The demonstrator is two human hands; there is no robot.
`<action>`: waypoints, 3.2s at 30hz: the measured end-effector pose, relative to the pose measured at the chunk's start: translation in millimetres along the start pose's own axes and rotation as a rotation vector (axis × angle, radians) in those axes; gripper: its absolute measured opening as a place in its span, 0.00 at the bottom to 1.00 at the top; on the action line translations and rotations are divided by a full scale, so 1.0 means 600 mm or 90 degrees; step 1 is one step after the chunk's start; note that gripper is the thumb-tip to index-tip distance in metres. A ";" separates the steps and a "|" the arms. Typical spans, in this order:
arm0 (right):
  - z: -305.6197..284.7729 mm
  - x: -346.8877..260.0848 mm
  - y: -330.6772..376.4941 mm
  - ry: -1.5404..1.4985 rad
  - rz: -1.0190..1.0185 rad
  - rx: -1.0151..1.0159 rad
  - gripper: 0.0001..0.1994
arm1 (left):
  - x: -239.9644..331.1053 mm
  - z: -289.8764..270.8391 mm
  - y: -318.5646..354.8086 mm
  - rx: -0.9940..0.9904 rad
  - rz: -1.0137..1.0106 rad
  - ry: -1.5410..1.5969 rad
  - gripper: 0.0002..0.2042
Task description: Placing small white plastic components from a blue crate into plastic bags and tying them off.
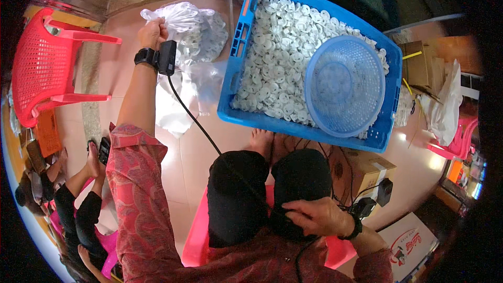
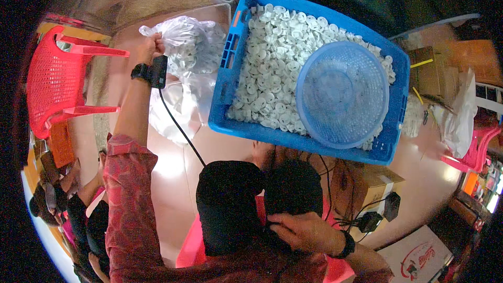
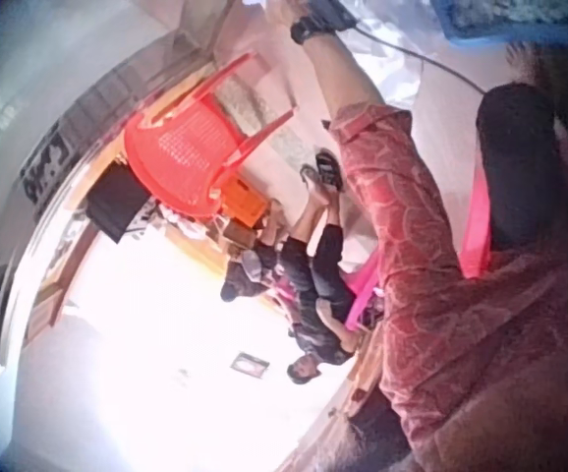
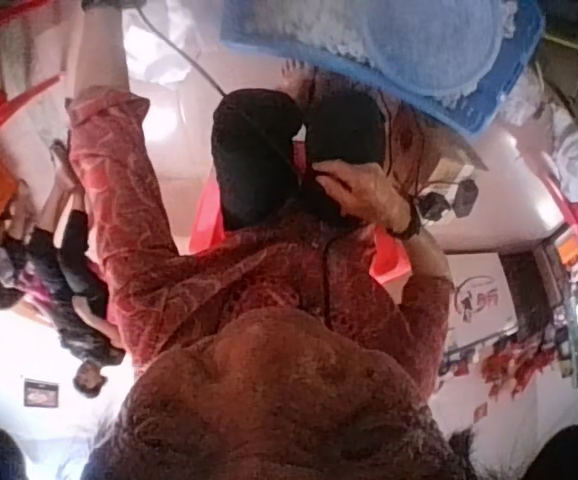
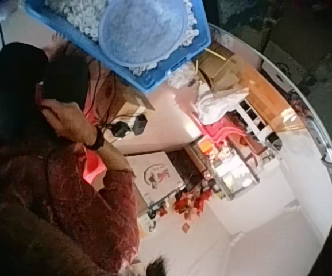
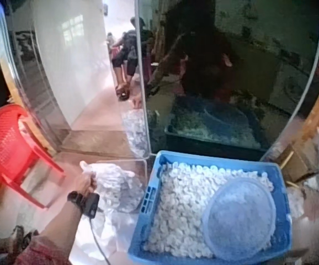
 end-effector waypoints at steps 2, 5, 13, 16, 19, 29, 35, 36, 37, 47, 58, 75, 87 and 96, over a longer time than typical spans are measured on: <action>0.005 0.007 0.002 -0.023 0.042 -0.031 0.16 | 0.018 0.004 -0.002 -0.028 0.019 0.035 0.05; 0.001 0.005 0.003 -0.006 -0.004 0.033 0.16 | 0.022 0.028 -0.004 -0.057 0.014 0.156 0.05; 0.005 0.005 0.005 -0.005 -0.010 0.003 0.15 | -0.011 -0.015 0.010 -0.007 0.004 -0.051 0.02; 0.007 0.000 0.006 -0.032 0.012 -0.007 0.16 | -0.001 0.008 0.041 -0.011 -0.043 -0.095 0.04; 0.005 -0.004 0.006 -0.035 0.012 0.003 0.15 | 0.017 -0.010 0.065 -0.014 0.008 -0.122 0.05; 0.003 0.004 0.009 -0.008 -0.009 0.047 0.14 | -0.125 -0.144 0.152 0.009 -0.056 -0.164 0.05; 0.007 0.009 0.010 -0.044 0.057 -0.010 0.14 | -0.258 -0.116 0.215 0.051 -0.124 0.010 0.12; 0.006 0.005 0.009 -0.039 0.056 -0.012 0.14 | -0.266 -0.118 0.221 0.046 -0.129 -0.059 0.12; 0.005 0.001 0.006 -0.029 0.060 -0.021 0.14 | -0.270 -0.120 0.224 0.040 -0.133 -0.127 0.12; 0.013 -0.001 0.009 -0.061 0.093 -0.026 0.13 | -0.193 -0.233 0.234 0.050 -0.103 -0.032 0.10; 0.021 -0.028 0.016 -0.052 0.074 -0.012 0.14 | -0.027 -0.215 0.421 -0.150 0.003 0.185 0.11; 0.051 -0.228 0.069 0.080 -0.380 0.297 0.45 | 0.145 0.052 0.978 -0.800 0.326 -0.195 0.16; 0.026 -0.113 0.171 0.000 -0.288 0.570 0.05 | 0.100 0.046 0.973 -0.621 0.308 -0.349 0.27; 0.021 0.020 0.182 -0.408 -0.267 0.546 0.09 | 0.074 -0.020 0.895 -0.338 0.277 -0.634 0.19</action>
Point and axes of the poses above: each hand's wrist, its own y-axis away from the middle knuckle, its own z-axis out of the palm, x = y × z, the point moved 8 cm from there along -y, towards the middle knuckle, and after that the axes turned 10 degrees about y, right-handed, at the moved point
